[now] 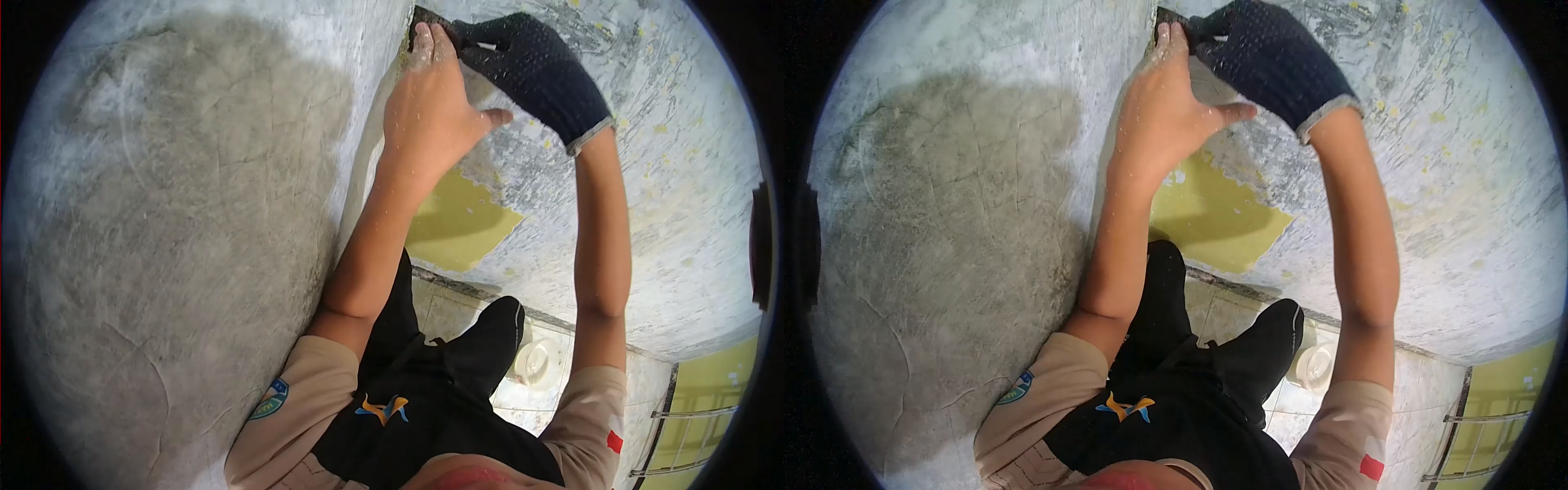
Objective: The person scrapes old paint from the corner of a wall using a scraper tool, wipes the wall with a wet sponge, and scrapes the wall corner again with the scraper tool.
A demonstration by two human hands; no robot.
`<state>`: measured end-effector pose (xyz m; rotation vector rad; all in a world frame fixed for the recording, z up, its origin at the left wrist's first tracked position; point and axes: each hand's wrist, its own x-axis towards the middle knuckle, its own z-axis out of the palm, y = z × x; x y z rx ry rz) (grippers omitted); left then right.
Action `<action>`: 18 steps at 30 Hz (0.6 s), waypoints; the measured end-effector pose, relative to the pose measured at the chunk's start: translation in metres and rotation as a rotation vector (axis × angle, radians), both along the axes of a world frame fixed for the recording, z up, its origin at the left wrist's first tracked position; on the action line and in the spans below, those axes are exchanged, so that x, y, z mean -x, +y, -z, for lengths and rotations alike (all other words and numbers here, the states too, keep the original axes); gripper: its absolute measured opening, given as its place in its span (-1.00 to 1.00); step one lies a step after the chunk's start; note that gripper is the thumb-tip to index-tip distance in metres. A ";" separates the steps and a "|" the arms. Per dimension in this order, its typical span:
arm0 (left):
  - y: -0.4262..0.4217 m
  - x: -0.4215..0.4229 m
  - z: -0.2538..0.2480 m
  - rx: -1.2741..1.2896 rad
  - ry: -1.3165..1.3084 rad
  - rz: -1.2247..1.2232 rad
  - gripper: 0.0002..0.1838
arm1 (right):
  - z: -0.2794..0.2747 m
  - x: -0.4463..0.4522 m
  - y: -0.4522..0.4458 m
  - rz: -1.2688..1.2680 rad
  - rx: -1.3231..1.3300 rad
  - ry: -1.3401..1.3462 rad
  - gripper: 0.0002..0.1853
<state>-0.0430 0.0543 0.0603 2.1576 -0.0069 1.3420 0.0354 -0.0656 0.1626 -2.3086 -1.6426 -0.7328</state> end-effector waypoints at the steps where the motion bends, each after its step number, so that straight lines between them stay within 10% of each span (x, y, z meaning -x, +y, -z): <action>1: -0.003 0.000 0.002 -0.018 -0.007 -0.052 0.29 | 0.010 -0.005 -0.001 -0.009 -0.042 -0.106 -0.62; 13: -0.019 0.050 0.025 0.027 -0.092 0.136 0.18 | 0.019 0.005 -0.016 0.009 -0.469 -0.180 -0.60; 18: -0.009 0.077 0.035 -0.017 0.513 0.547 -0.08 | 0.020 0.020 0.016 0.037 -0.626 -0.214 -0.63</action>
